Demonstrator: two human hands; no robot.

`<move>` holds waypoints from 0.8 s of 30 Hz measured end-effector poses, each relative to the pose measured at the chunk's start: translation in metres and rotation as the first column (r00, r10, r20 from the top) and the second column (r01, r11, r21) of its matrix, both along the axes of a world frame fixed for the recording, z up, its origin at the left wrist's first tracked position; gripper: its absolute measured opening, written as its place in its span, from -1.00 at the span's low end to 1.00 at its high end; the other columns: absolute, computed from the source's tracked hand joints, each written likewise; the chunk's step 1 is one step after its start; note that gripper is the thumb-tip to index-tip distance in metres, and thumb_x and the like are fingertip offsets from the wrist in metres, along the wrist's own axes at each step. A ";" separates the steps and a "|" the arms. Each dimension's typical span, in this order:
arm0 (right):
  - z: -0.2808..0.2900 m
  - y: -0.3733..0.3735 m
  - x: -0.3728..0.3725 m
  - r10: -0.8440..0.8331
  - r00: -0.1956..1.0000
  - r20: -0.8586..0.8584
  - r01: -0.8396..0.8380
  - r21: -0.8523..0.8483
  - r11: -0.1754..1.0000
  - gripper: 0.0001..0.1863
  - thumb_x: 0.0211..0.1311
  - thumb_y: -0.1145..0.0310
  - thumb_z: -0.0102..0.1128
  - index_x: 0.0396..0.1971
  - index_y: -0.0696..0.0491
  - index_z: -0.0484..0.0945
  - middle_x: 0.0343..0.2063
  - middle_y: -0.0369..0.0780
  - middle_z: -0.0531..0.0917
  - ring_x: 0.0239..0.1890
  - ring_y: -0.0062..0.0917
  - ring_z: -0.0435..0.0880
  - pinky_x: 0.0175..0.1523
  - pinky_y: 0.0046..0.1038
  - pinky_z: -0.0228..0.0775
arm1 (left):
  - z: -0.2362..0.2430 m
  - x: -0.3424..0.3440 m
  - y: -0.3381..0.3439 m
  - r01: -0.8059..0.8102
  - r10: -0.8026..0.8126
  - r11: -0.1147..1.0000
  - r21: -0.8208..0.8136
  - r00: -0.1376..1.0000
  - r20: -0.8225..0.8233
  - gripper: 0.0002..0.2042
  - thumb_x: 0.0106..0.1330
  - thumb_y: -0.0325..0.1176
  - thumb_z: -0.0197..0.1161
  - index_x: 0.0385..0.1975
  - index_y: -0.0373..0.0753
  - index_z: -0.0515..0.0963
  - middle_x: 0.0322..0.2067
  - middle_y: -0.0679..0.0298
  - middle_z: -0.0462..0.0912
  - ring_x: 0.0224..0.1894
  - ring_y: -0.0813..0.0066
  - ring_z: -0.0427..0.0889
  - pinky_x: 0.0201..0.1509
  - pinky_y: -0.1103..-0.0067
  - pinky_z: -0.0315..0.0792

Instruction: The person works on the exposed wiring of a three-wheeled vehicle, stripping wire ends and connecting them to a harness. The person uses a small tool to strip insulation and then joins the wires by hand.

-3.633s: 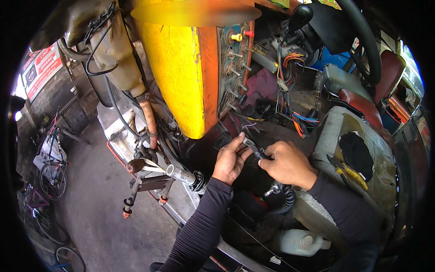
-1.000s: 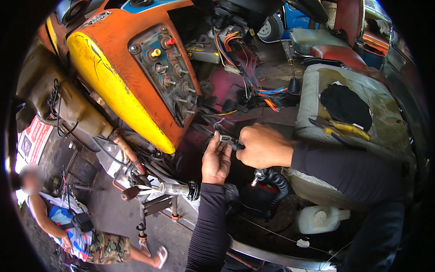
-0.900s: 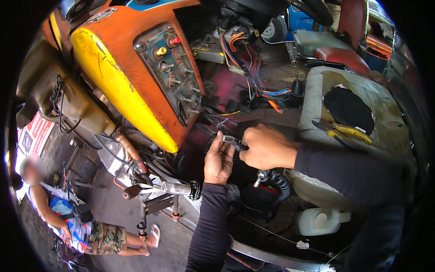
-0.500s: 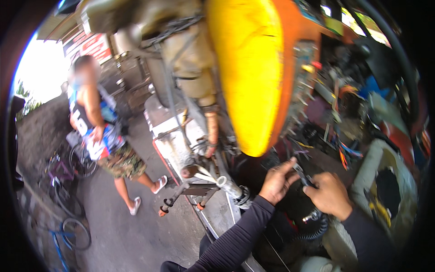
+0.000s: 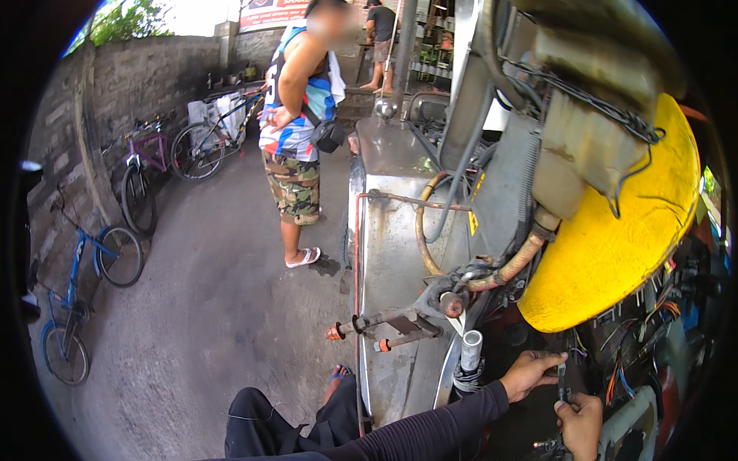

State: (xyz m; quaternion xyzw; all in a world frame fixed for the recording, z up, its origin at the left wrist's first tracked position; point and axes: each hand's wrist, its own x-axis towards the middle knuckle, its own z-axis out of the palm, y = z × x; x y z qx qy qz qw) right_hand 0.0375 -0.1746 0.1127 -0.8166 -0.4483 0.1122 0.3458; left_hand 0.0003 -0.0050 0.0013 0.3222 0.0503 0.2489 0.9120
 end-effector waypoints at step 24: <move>0.015 -0.013 0.001 0.138 0.955 -0.263 -0.156 -0.049 0.987 -0.86 0.28 0.49 0.26 -0.33 0.29 0.58 -0.64 -0.26 0.58 -0.62 -0.61 0.58 -0.55 -0.51 0.36 | -0.006 -0.007 0.005 -0.022 0.021 0.999 0.028 1.000 0.022 -0.74 0.37 -0.29 0.34 -0.05 -0.29 0.64 -0.12 0.28 0.68 -0.06 0.45 0.62 0.00 0.41 0.60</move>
